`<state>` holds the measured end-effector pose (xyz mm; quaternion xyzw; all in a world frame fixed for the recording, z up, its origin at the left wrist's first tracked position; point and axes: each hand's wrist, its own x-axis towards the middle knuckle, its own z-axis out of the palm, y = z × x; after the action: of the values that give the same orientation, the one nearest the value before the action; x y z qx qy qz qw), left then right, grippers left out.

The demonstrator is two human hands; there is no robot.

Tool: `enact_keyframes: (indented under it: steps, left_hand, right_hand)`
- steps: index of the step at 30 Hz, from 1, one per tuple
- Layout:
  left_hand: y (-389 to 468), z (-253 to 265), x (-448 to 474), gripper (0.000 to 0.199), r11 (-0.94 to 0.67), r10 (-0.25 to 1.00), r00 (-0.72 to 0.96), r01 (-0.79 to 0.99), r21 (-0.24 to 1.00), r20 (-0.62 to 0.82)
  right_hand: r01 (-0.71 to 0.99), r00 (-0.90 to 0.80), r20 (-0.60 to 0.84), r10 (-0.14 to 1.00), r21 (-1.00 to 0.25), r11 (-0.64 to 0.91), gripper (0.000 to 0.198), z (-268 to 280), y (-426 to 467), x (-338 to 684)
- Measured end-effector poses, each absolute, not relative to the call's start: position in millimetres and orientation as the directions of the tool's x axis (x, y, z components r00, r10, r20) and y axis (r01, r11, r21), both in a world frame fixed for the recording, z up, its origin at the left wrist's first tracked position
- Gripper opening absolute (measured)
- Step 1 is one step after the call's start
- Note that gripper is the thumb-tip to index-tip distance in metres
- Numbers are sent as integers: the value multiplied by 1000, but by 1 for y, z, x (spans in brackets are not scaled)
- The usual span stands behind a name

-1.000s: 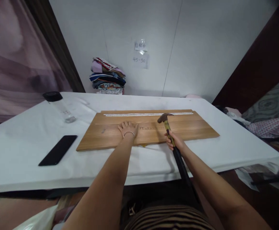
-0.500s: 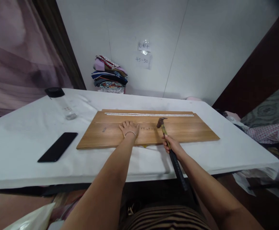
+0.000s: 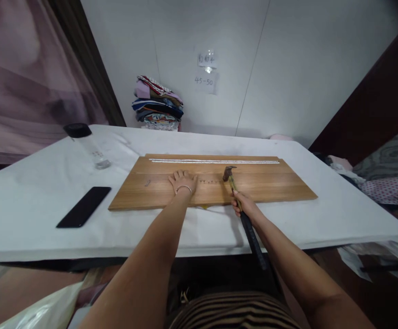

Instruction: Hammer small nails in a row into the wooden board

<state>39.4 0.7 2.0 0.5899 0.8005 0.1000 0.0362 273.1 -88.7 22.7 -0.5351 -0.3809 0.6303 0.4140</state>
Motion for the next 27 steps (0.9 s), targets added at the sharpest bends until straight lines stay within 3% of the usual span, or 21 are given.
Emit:
enact_keyframes:
  steps: [27]
  left_hand:
    - [1,1,39,68,291,950,-308,934,207,55]
  right_hand:
    - [-119,-96,-348,933,-926,-358,40,25,-87,277]
